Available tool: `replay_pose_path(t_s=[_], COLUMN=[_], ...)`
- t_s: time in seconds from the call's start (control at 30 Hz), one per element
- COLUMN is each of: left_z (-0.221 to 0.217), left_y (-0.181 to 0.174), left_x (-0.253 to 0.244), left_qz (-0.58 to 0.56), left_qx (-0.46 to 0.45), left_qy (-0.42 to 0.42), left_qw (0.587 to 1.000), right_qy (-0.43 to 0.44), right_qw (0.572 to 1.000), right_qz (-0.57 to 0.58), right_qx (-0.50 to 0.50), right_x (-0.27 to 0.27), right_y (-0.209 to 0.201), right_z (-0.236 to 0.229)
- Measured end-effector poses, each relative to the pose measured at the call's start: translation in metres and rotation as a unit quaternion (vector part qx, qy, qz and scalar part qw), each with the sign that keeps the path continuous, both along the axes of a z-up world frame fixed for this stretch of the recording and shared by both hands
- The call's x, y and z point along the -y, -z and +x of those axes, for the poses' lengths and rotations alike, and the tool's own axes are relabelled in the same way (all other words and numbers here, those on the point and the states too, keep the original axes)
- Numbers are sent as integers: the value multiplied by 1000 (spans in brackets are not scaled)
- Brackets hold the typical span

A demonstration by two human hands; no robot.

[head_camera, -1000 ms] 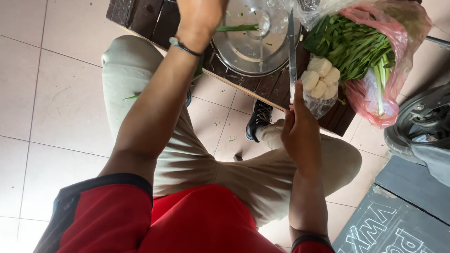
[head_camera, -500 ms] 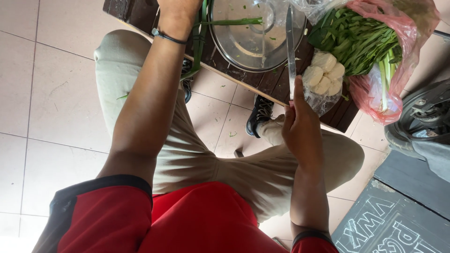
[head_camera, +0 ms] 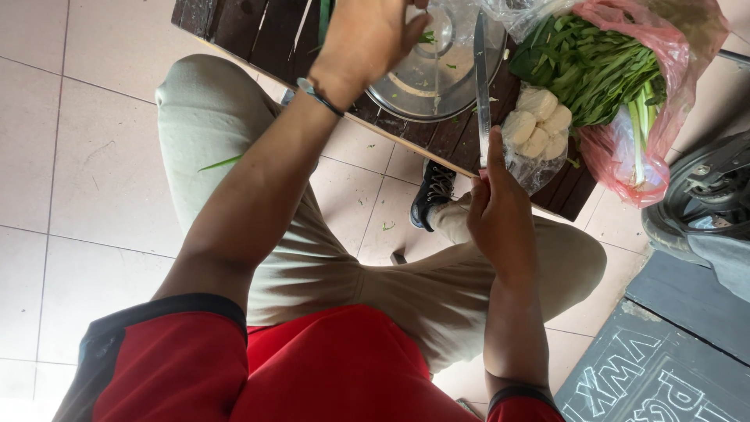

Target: The person cuts green onions with a knife and places the chopped pieces into a bowl.

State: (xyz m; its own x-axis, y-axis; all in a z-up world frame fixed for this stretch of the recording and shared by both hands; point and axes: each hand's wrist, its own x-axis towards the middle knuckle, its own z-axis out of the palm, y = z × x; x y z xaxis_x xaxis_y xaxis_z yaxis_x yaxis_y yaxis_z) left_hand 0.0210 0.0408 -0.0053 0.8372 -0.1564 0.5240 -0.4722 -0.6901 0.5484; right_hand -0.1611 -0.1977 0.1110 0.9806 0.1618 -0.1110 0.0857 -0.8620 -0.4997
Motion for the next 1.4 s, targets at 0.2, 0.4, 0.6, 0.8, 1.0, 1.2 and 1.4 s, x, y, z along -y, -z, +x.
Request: replay_pose_path(t_s=[0.2,0.4,0.6,0.8,1.0,1.2,1.4], left_z=[-12,-7,-13,-15,-16,-22,-23], left_y=[2,22,11,6,14,6,4], left_x=[23,35,35,40,46,50,50], left_qz=[21,22,-29,-10,20,28,28], left_qx=[-75,-169,-92,-83,-78,-81,-78], left_qy=[-14,-2,-28,-52,-55,-43,-55], left_qw=[997,985,995,995,995,995,995], right_qy=[-3,-21,-17,-17,-35,-29,-26], right_qw=[1000,1000,999,999,999,999,999], right_qz=[19,18,17,24,24,15,12], right_qx=[-18,-9,-25,-31,-19,-21,-30], right_x=[-4,-3,-3,-4,-5,-8,-7], right_y=[-1,1,0,-3,-1,-3,-1], right_z=[0,1,3,4,2,3,2])
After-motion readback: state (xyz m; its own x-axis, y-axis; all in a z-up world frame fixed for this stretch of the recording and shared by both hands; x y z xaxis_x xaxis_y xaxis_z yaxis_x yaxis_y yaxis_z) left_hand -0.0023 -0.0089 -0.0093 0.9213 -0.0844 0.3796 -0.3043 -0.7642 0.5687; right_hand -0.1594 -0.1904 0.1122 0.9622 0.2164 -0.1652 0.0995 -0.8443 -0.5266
